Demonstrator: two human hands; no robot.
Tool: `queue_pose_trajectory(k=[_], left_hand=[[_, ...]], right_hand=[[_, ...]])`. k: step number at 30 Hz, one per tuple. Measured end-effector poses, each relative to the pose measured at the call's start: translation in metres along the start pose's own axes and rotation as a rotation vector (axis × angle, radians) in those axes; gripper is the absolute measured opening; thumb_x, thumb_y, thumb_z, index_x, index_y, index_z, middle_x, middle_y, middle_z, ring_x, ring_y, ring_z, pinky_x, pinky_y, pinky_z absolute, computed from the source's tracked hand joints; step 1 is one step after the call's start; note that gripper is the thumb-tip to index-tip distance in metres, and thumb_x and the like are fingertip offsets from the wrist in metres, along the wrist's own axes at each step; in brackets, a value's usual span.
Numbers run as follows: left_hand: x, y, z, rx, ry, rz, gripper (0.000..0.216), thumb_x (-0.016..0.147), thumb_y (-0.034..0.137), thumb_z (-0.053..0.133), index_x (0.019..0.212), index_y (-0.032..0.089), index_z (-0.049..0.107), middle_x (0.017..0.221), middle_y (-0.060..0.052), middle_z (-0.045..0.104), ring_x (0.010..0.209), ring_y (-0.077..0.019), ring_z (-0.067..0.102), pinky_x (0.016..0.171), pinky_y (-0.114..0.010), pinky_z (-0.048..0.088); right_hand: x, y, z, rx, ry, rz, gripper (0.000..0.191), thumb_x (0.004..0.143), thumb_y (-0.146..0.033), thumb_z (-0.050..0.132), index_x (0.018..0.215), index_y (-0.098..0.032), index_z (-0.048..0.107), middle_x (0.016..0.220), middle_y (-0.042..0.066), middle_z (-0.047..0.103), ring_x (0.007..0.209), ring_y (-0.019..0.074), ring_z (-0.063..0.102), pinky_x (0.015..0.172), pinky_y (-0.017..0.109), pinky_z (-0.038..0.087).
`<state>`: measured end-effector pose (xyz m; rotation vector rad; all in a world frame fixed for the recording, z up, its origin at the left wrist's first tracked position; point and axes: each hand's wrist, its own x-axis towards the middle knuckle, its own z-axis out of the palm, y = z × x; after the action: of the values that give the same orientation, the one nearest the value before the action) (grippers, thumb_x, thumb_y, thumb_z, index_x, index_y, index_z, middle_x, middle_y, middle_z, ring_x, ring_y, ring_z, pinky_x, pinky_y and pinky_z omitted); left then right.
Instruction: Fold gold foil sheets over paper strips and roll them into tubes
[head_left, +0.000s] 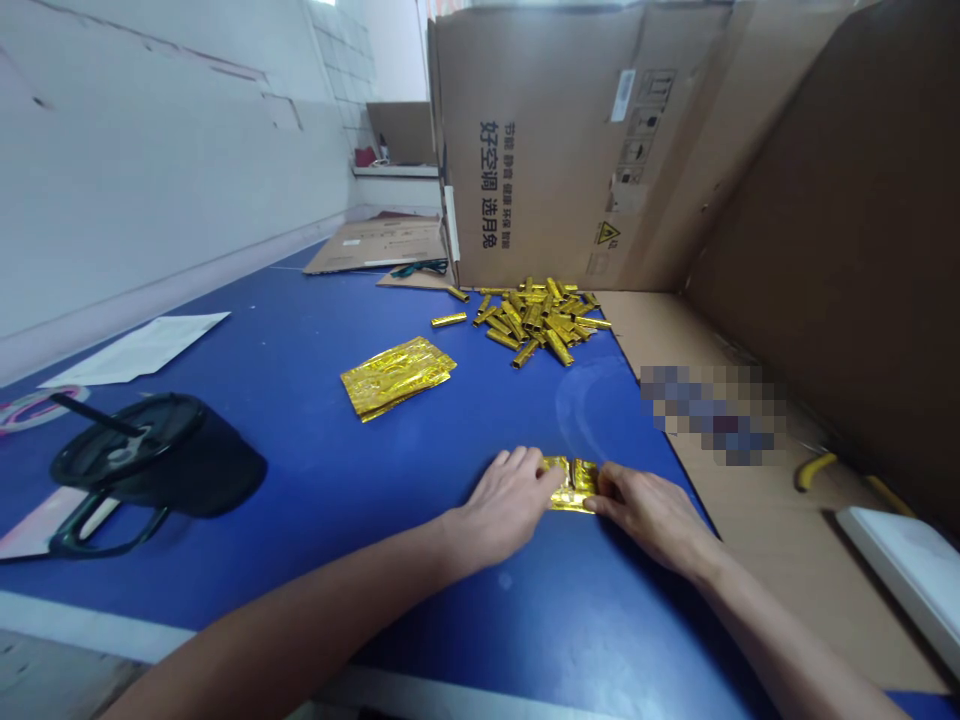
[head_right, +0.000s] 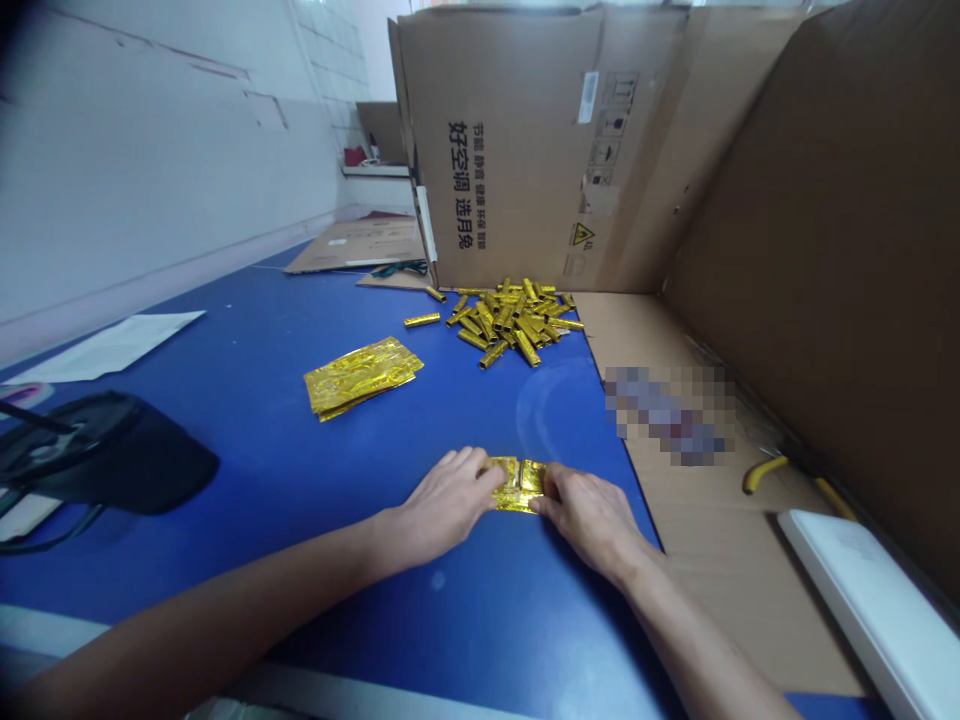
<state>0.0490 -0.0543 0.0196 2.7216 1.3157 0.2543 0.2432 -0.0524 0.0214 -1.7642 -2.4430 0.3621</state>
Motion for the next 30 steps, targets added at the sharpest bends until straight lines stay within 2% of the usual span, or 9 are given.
queue_pose_trajectory(k=[3, 5, 9, 11, 15, 19, 23, 30], left_hand=[[-0.001, 0.004, -0.001, -0.013, 0.044, 0.199, 0.035, 0.085, 0.012, 0.035, 0.115, 0.027, 0.042, 0.123, -0.007, 0.039, 0.109, -0.0213, 0.039, 0.087, -0.036, 0.033], [-0.001, 0.004, 0.0, -0.042, 0.024, 0.259, 0.037, 0.086, 0.013, 0.034, 0.12, 0.026, 0.039, 0.131, -0.007, 0.032, 0.116, -0.0206, 0.032, 0.092, -0.036, 0.029], [0.0, 0.003, 0.004, -0.064, -0.013, 0.194, 0.032, 0.088, 0.019, 0.032, 0.117, 0.024, 0.043, 0.128, -0.008, 0.035, 0.115, -0.021, 0.034, 0.092, -0.035, 0.031], [0.0, 0.004, 0.005, -0.067, -0.01, 0.169, 0.031, 0.088, 0.021, 0.032, 0.116, 0.024, 0.045, 0.123, -0.007, 0.04, 0.11, -0.0204, 0.039, 0.09, -0.033, 0.034], [0.001, 0.004, 0.006, -0.06, -0.015, 0.222, 0.03, 0.088, 0.018, 0.032, 0.115, 0.021, 0.046, 0.118, -0.006, 0.046, 0.111, -0.0184, 0.04, 0.093, -0.031, 0.033], [0.002, 0.004, 0.007, -0.048, -0.02, 0.298, 0.032, 0.088, 0.014, 0.03, 0.117, 0.014, 0.043, 0.124, -0.008, 0.044, 0.117, -0.016, 0.036, 0.098, -0.027, 0.027], [0.002, 0.004, 0.011, -0.01, -0.019, 0.315, 0.033, 0.087, 0.013, 0.03, 0.118, 0.013, 0.04, 0.126, -0.009, 0.043, 0.118, -0.0161, 0.036, 0.098, -0.028, 0.028], [0.003, 0.005, 0.015, 0.069, -0.045, 0.33, 0.036, 0.083, 0.015, 0.036, 0.118, 0.009, 0.039, 0.122, -0.013, 0.046, 0.12, -0.0183, 0.034, 0.1, -0.03, 0.026]], right_hand=[[-0.001, -0.001, 0.0, 0.004, -0.003, -0.013, 0.016, 0.08, -0.035, 0.047, 0.07, -0.022, 0.048, 0.065, -0.001, 0.061, 0.059, 0.0159, 0.056, 0.048, 0.024, 0.029], [-0.002, -0.002, -0.001, 0.0, 0.001, -0.016, 0.016, 0.08, -0.035, 0.046, 0.071, -0.022, 0.048, 0.066, 0.0, 0.061, 0.059, 0.0162, 0.057, 0.049, 0.024, 0.03], [-0.006, -0.004, 0.0, -0.004, 0.041, -0.032, 0.011, 0.08, -0.034, 0.047, 0.083, -0.023, 0.049, 0.078, 0.001, 0.064, 0.064, 0.0168, 0.059, 0.051, 0.024, 0.033], [-0.007, -0.004, 0.001, -0.005, 0.057, -0.053, 0.016, 0.081, -0.034, 0.046, 0.093, -0.025, 0.051, 0.082, 0.002, 0.064, 0.068, 0.0173, 0.059, 0.053, 0.024, 0.035], [-0.007, -0.002, 0.002, -0.015, 0.051, -0.112, 0.025, 0.084, -0.036, 0.04, 0.105, -0.03, 0.053, 0.081, 0.002, 0.062, 0.071, 0.0171, 0.06, 0.056, 0.025, 0.038], [-0.007, -0.001, 0.001, -0.056, 0.004, -0.13, 0.026, 0.086, -0.038, 0.037, 0.101, -0.03, 0.056, 0.074, 0.001, 0.059, 0.066, 0.0163, 0.059, 0.054, 0.024, 0.037], [-0.006, -0.003, -0.002, -0.052, -0.013, -0.136, 0.027, 0.086, -0.038, 0.036, 0.098, -0.029, 0.058, 0.075, 0.001, 0.059, 0.068, 0.0162, 0.059, 0.056, 0.024, 0.038], [-0.006, -0.003, -0.004, -0.019, -0.024, -0.126, 0.028, 0.085, -0.037, 0.039, 0.104, -0.029, 0.057, 0.078, 0.002, 0.061, 0.07, 0.0172, 0.059, 0.058, 0.025, 0.039]])
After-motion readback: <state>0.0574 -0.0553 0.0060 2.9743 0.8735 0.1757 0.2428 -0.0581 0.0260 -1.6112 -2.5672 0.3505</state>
